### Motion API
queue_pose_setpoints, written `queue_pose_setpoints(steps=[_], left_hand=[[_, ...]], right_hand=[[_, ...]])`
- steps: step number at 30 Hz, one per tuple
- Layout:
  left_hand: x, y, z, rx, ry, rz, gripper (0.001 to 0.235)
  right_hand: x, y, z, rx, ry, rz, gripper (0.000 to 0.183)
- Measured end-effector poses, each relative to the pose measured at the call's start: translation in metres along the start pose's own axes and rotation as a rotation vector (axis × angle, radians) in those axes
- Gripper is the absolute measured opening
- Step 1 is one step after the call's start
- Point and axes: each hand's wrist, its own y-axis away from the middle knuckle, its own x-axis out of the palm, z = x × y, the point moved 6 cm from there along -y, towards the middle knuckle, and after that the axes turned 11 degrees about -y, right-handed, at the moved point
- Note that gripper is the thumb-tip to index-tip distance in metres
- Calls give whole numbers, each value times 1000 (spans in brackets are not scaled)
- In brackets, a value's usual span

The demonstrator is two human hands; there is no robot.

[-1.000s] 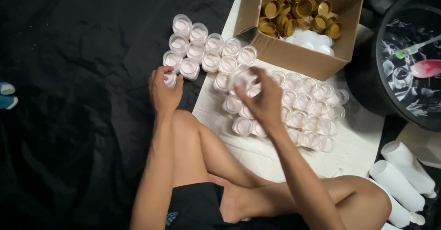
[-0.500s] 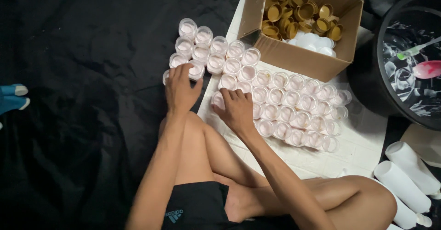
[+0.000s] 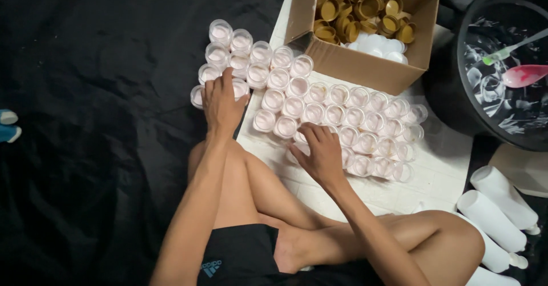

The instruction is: The person sits cross-legged on the floor and arranges small clear plastic containers filled with a pink substance. They then pick up white plastic caps from a cardboard box and place them onto the containers one by one.

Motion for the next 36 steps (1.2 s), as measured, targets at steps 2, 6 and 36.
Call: queue_pose_setpoints(steps=[2,6,36], left_hand=[[4,3,-5,18,63,22,78],[32,5,-12,71,205,71,82],[-13,99,-32,-198,116,341,91]], right_hand=[[-9,4,-3,-1,-23,-2,39],[-18,10,-5,43,-80,-12,35],[-63,20,-14,124,-269,-128,34]])
